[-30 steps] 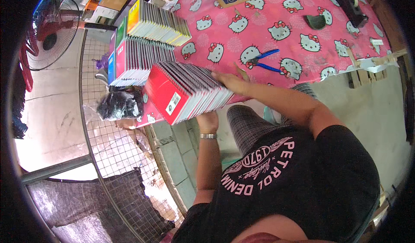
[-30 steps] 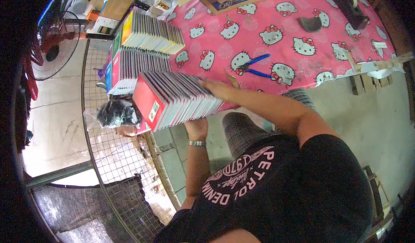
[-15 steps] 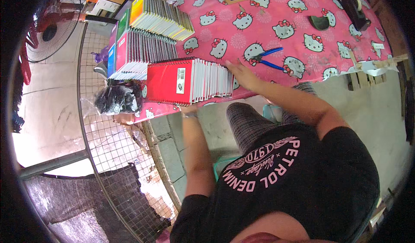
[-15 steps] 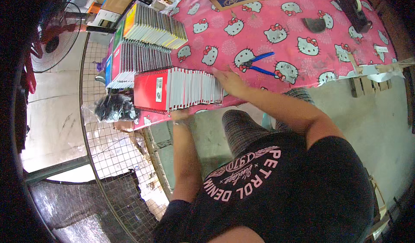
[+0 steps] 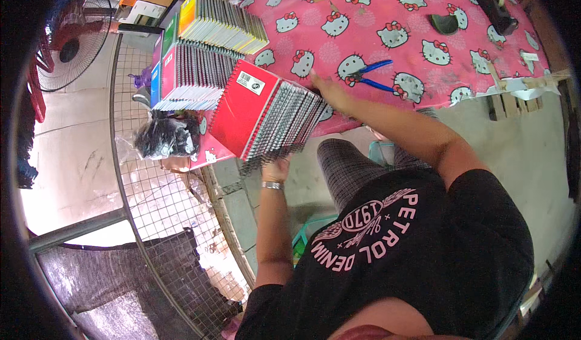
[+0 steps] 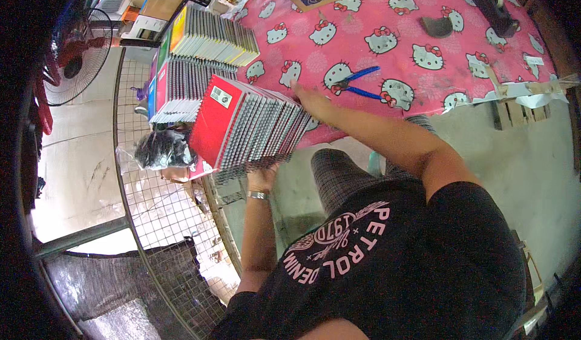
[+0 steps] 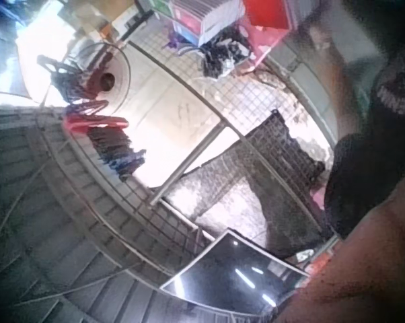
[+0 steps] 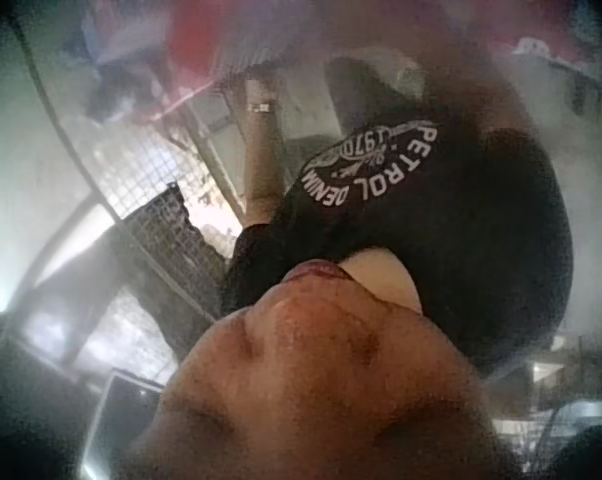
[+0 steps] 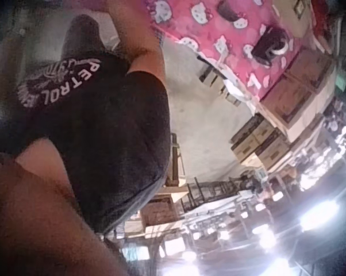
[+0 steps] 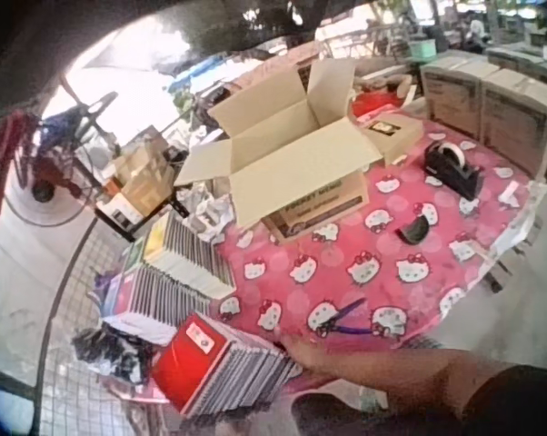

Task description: The person organizes stacks of small spiral-bound notebooks on a table, aligning the edges and using a pair of shears to trim excess material from the spiral spines.

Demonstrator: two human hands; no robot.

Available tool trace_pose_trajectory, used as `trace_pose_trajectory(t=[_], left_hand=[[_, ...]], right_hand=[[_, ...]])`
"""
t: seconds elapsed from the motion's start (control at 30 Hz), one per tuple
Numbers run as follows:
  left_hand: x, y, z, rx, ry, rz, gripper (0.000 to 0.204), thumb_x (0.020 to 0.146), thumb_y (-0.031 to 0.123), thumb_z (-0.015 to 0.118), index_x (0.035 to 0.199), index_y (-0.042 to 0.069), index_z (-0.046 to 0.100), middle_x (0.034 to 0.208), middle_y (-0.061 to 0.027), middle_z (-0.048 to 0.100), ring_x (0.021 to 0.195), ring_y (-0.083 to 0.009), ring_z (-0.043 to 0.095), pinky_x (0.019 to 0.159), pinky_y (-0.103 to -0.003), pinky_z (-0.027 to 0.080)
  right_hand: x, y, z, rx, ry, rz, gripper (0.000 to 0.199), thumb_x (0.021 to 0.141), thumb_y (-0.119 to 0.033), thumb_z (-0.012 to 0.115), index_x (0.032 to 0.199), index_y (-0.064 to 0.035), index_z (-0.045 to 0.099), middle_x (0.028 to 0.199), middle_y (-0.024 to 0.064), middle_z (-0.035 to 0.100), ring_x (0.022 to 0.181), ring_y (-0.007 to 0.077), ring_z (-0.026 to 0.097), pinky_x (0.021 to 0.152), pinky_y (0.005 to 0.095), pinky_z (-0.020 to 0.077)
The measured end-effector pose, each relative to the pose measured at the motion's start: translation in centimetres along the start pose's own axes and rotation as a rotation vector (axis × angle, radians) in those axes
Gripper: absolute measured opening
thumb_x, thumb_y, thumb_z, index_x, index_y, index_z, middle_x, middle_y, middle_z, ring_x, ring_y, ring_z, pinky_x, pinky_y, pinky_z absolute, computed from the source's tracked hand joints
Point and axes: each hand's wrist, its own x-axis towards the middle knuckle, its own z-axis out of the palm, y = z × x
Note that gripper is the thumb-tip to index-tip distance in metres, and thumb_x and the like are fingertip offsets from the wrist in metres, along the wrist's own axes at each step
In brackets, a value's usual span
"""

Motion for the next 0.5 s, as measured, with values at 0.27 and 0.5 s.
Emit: trace_pose_trajectory(t=[0.27, 0.5], left_hand=[[-2.3, -2.3, 5.9, -0.116, 0.004, 0.14, 0.056, 0.096, 0.053, 0.036, 0.135, 0.015, 0.046, 0.138, -0.0067, 0.049, 0.124, -0.0271, 0.046, 0.101, -0.05, 0.041], [5.2, 4.1, 3.7, 0.025, -0.04, 0.201, 0.059, 0.098, 0.049, 0.035, 0.142, 0.011, 0.038, 0.142, -0.0074, 0.045, 0.131, -0.0256, 0.041, 0.111, -0.046, 0.03]], right_hand=[[4.0, -1.2, 0.0, 0.357, -0.162, 0.067, 0.097, 0.087, -0.077, 0.011, 0.137, -0.0014, 0.046, 0.142, 0.0207, 0.044, 0.134, 0.0326, 0.039, 0.111, 0.0402, 0.0254], [-5.1, -0.7, 3.0, 0.5, 0.352, -0.023, 0.078, 0.095, -0.061, 0.031, 0.144, -0.0011, 0.033, 0.142, 0.0239, 0.041, 0.135, 0.0339, 0.036, 0.111, 0.0398, 0.0249]])
